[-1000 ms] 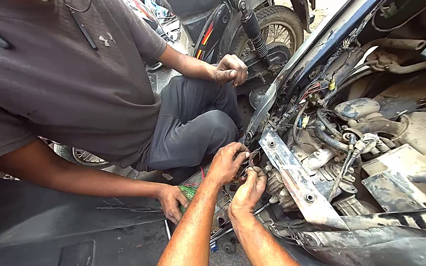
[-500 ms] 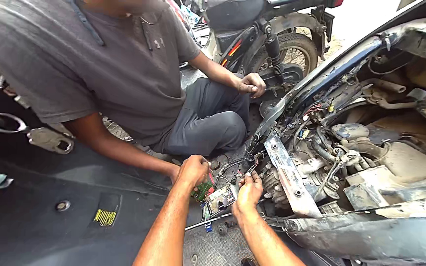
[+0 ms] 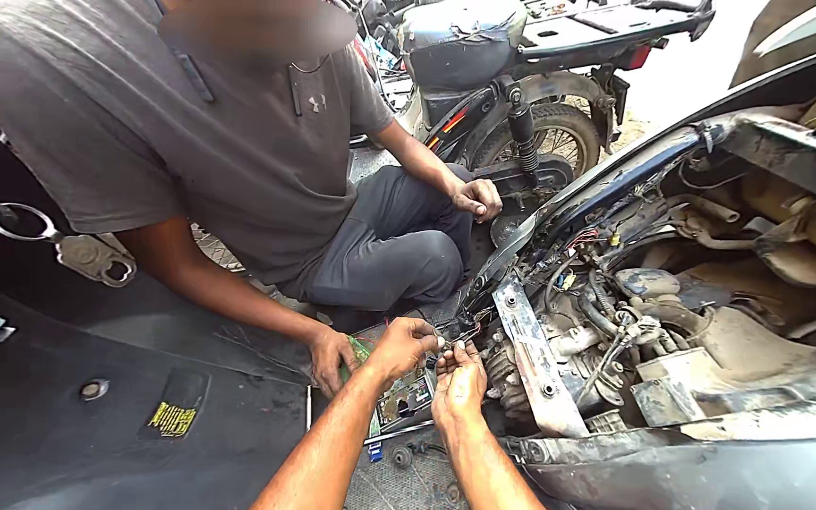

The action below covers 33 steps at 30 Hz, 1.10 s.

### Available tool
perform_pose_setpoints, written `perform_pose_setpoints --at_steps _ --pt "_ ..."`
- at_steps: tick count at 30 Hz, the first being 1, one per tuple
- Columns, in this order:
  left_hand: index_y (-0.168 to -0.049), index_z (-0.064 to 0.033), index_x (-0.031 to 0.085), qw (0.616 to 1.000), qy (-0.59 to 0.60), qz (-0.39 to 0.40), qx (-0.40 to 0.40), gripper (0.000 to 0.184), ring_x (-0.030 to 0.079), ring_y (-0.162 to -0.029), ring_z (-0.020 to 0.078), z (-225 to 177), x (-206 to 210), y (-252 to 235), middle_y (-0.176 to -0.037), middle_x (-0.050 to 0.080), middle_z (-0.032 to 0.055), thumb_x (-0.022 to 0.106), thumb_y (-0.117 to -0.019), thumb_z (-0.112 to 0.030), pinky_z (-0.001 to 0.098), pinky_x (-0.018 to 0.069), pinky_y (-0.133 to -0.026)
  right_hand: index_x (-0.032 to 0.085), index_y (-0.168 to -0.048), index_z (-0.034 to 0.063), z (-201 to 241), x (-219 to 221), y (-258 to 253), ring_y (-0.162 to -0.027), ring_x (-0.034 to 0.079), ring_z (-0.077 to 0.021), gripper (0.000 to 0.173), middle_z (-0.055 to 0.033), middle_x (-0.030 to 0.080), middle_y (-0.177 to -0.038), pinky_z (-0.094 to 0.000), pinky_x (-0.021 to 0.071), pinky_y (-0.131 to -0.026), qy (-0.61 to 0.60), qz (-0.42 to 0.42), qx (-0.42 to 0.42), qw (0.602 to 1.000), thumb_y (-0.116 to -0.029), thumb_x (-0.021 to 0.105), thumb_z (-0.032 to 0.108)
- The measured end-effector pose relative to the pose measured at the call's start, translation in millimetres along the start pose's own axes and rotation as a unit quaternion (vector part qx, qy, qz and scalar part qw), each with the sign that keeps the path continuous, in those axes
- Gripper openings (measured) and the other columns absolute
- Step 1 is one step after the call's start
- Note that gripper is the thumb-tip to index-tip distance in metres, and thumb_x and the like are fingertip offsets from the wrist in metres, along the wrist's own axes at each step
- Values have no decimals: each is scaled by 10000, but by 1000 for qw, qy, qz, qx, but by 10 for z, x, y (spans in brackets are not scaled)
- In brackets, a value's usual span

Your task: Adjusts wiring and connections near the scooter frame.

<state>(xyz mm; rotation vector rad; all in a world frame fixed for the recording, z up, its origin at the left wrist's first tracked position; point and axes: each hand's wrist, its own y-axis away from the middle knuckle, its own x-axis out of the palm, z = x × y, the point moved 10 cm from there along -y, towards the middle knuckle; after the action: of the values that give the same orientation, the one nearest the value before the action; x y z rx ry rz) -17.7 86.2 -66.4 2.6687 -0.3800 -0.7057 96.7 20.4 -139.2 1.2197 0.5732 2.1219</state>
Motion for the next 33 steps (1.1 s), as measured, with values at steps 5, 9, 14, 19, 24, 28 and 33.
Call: perform_pose_setpoints --at_steps 5,9,14,19,24,28,33 --pt "-1039 -225 758 978 -47 -88 182 91 688 -898 125 -361 26 -9 -1023 732 -66 707 -989 -282 405 592 -803 554 -1329 99 57 -3 -15 -720 611 -183 317 -113 637 -963 -306 539 -661 7 -29 -31 999 -1026 635 145" --pt "-1139 -172 681 974 48 -37 220 172 691 -853 176 -409 138 -65 -993 739 14 571 -1069 -284 365 586 -736 572 -1424 162 162 48 -8 -667 621 -182 398 -99 659 -907 -303 536 -593 12 -57 -70 996 -1058 591 316" --pt "-1149 -162 688 976 74 -63 197 215 640 -771 193 -382 -52 -171 -941 701 51 588 -1060 -331 362 539 -661 600 -1146 126 169 147 -90 -530 520 -116 308 -30 551 -761 -234 452 -470 -109 -120 -56 985 -1080 509 413" --pt "-1164 -218 752 954 -84 -34 285 269 662 -1007 108 -736 117 -273 -1097 703 -53 508 -1088 -301 380 569 -889 581 -905 121 122 232 -257 -475 474 -77 238 2 508 -691 -194 422 -424 -201 -132 -41 970 -1016 645 321" --pt "-1107 -267 788 916 -217 -7 337 189 625 -876 72 -1046 386 -331 -962 644 -57 612 -1039 -284 324 565 -804 629 -969 96 0 132 -408 -491 493 -94 212 -22 542 -702 -217 439 -441 -216 -127 -55 967 -1021 635 301" --pt "-1071 -276 811 912 -251 1 324 148 656 -855 45 -1085 354 -409 -929 692 -94 686 -995 -303 328 581 -803 643 -975 81 28 139 -415 -498 529 -93 196 -29 569 -699 -211 458 -441 -228 -127 -60 963 -1018 636 272" --pt "-1039 -283 821 923 -243 24 296 116 668 -832 26 -965 166 -432 -931 714 -123 733 -963 -289 324 591 -774 595 -884 124 54 206 -417 -466 486 -68 230 15 516 -654 -177 434 -434 -283 -132 -37 949 -1033 609 299"
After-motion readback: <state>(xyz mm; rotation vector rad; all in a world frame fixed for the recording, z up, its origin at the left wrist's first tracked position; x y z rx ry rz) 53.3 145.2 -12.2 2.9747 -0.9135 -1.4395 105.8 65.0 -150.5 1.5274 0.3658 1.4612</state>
